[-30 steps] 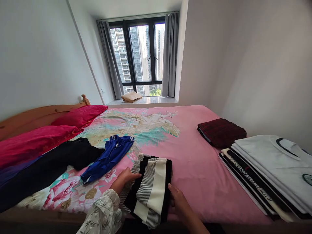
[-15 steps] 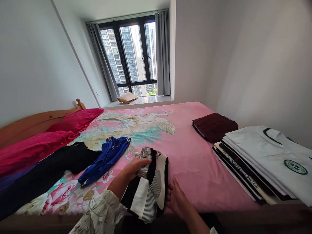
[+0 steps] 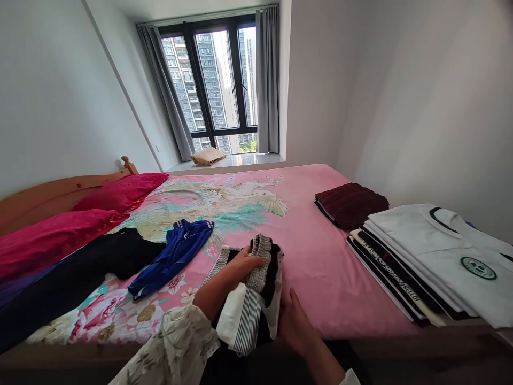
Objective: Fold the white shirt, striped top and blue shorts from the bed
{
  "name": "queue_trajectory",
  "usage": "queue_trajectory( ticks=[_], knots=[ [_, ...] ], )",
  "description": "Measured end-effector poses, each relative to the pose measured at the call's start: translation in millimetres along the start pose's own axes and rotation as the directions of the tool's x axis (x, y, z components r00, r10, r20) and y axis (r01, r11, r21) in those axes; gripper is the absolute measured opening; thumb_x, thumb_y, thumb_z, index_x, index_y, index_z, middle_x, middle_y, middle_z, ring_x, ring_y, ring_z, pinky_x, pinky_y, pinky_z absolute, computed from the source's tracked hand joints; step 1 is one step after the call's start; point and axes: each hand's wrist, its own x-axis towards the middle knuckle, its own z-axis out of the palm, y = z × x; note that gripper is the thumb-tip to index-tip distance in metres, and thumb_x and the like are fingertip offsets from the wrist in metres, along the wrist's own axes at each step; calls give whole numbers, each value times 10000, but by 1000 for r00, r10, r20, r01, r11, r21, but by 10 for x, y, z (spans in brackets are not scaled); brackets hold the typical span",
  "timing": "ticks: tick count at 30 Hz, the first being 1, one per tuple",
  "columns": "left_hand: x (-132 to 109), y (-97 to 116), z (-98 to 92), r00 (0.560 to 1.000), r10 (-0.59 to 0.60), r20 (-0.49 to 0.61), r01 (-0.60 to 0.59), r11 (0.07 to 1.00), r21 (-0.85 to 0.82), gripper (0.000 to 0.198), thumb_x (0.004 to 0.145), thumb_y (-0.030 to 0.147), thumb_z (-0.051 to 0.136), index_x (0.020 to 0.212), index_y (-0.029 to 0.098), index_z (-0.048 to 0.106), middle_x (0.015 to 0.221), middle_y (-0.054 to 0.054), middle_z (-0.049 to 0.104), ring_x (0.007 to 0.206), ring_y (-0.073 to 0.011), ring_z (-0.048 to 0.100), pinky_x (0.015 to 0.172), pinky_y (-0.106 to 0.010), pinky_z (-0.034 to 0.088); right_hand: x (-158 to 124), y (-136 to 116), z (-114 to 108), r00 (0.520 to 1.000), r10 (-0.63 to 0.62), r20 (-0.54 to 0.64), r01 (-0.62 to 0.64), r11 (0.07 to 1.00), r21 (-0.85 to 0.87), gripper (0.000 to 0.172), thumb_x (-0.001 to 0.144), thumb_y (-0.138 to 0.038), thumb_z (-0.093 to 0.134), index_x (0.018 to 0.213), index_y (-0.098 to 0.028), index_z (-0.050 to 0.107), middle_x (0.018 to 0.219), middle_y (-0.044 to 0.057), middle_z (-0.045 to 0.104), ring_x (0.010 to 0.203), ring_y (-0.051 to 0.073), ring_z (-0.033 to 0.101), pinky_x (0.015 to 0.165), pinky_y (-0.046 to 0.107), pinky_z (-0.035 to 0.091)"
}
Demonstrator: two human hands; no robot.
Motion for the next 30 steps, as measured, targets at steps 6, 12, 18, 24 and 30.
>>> queue_trajectory(
  ticks=[6, 12, 18, 24, 30],
  knots=[
    [-100, -564, -984, 938, 30, -346, 106, 924, 366, 566, 606, 176, 591, 1157, 72, 510, 956, -150, 672, 990, -339, 613, 855, -462, 475, 63, 90, -34, 997, 73, 20, -75, 990, 116, 559, 825, -623, 458, 1206, -222, 540, 1214, 97, 615, 1094, 219, 589, 908, 354, 447],
    [-82, -956, -1042, 884, 423, -199, -167, 683, 711, 452, 780, 177, 477, 1224, 202, 554, 1427, -77, 438, 1369, -219, 290, 1160, -395, 125, 128, 230, 24, 998, 12, -62, -12, 1000, -11, 462, 794, -507, 601, 1138, -203, 551, 1204, 87, 625, 1092, 219, 595, 899, 329, 470],
    [164, -1225, -892, 902, 429, -53, -113, 351, 929, 532, 844, 300, 451, 1367, 207, 435, 1512, -94, 289, 1405, -301, 199, 1122, -540, 172, 318, 366, 12, 968, -187, -167, 145, 961, -237, 495, 657, -430, 754, 1028, -151, 583, 1066, 108, 684, 1073, 258, 604, 904, 351, 485],
    [314, -1413, -934, 909, 413, -46, -76, 276, 958, 547, 844, 344, 436, 1371, 199, 434, 1514, -83, 281, 1404, -295, 205, 1116, -514, 212, 364, 373, 146, 943, -276, -183, 221, 936, -273, 578, 598, -316, 770, 1089, -129, 529, 1051, 125, 684, 987, 289, 636, 856, 397, 507],
    [691, -1612, -1165, 863, 499, -79, -84, 297, 951, 507, 881, 382, 342, 1339, 209, 478, 1473, -56, 375, 1386, -272, 267, 1087, -491, 307, 348, 82, 610, 951, -300, -74, 300, 954, -2, 604, 511, -146, 637, 1108, -149, 550, 908, 72, 697, 876, 282, 651, 749, 409, 518]
  ],
)
